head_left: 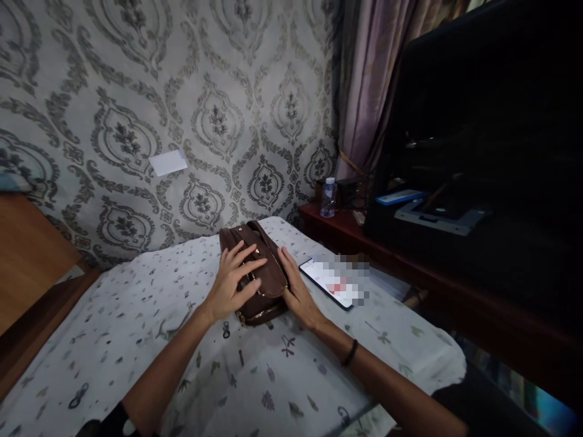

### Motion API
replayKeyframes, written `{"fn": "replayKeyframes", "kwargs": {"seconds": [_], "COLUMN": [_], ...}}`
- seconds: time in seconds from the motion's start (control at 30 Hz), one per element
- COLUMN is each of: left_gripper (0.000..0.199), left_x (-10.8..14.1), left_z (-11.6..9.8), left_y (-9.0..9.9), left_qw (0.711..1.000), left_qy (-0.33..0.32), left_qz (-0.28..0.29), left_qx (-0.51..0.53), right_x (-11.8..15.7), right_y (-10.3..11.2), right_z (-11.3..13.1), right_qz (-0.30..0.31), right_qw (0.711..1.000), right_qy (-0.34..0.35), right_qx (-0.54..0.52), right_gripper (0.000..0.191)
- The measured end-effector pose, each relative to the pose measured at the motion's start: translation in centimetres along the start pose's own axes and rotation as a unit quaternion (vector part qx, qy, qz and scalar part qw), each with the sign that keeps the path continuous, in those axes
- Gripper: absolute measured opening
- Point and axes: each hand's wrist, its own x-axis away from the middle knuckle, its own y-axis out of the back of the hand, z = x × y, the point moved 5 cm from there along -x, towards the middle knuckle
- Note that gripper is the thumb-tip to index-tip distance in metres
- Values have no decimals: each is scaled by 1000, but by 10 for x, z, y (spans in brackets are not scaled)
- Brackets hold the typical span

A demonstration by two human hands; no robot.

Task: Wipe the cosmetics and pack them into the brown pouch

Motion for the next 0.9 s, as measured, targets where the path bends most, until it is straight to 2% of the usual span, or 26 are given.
{"fn": "replayKeyframes", "kwargs": {"seconds": [0.17,0.27,0.37,0.47,0.63,0.8,0.9], "left_gripper": [39,37,36,36,33,35,38], "left_x": [2,1,1,1,1,0,-14], "left_z": [-2,-1,0,0,-1,-1,23], "left_y": [-12,-15,-16,-15,-16,-11,4], "left_qw": [996,994,993,992,992,993,981], "left_qy": [13,11,9,10,11,30,88], "left_qz": [-64,-87,-98,-104,-112,-112,-151], "left_qx": [-65,-70,-70,-68,-60,-2,89], "right_x": [1,-4,-11,-17,-18,-14,-14], "right_y": [8,16,21,14,-17,-22,-21], "right_z": [-1,-1,4,13,22,21,20], "right_qz": [-21,-33,-71,-107,-116,-133,-130], "right_qw": [998,994,989,990,972,964,963], "right_qy": [-8,-47,-86,-87,-39,1,13], "right_qx": [-54,-94,-94,-4,200,231,234], "right_gripper": [65,53,46,49,51,54,57]}}
